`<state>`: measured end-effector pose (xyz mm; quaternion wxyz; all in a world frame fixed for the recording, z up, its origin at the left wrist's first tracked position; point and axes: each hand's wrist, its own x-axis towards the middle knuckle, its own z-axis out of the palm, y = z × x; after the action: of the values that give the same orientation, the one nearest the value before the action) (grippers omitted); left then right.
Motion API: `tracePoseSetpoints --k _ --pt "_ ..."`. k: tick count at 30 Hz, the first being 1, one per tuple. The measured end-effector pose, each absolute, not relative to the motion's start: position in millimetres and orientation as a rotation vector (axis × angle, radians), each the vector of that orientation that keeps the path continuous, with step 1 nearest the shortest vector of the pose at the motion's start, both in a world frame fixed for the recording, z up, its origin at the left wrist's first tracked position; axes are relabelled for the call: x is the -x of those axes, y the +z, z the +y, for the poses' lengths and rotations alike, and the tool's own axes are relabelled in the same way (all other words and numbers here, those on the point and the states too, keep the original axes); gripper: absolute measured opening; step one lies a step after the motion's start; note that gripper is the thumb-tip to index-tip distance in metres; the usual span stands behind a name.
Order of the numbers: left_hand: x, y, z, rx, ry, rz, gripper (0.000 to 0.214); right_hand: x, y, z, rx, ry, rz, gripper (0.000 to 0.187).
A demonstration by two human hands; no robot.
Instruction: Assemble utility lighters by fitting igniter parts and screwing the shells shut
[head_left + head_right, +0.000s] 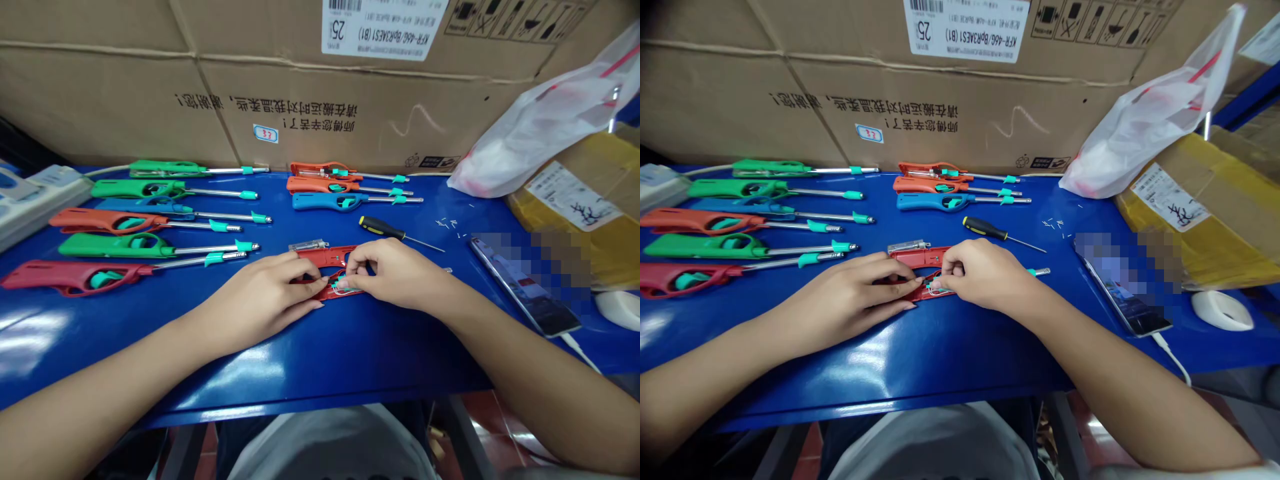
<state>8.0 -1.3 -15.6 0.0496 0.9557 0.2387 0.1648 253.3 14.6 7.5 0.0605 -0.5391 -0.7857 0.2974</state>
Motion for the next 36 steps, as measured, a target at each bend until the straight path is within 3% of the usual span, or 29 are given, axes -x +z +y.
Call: tracePoseSetpoints --k 8,12,25,36 --pt "-14 -10 -8 -3.148 0.426 0.814 0.030 -251 10 11 1.655 0.762 -2.384 0.018" --pt "-12 -11 -8 -3.137 0.406 0.821 0.031 -265 20 12 1.439 0.698 -2.472 0.020" --pt "-10 -11 -6 -3.129 0.336 0.825 0.034 -284 30 16 1.202 0.837 -2.776 0.008" --pt "-11 -12 -7 -3.172 0.315 0.866 0.035 -282 26 14 1.171 0.839 -2.744 0.015"
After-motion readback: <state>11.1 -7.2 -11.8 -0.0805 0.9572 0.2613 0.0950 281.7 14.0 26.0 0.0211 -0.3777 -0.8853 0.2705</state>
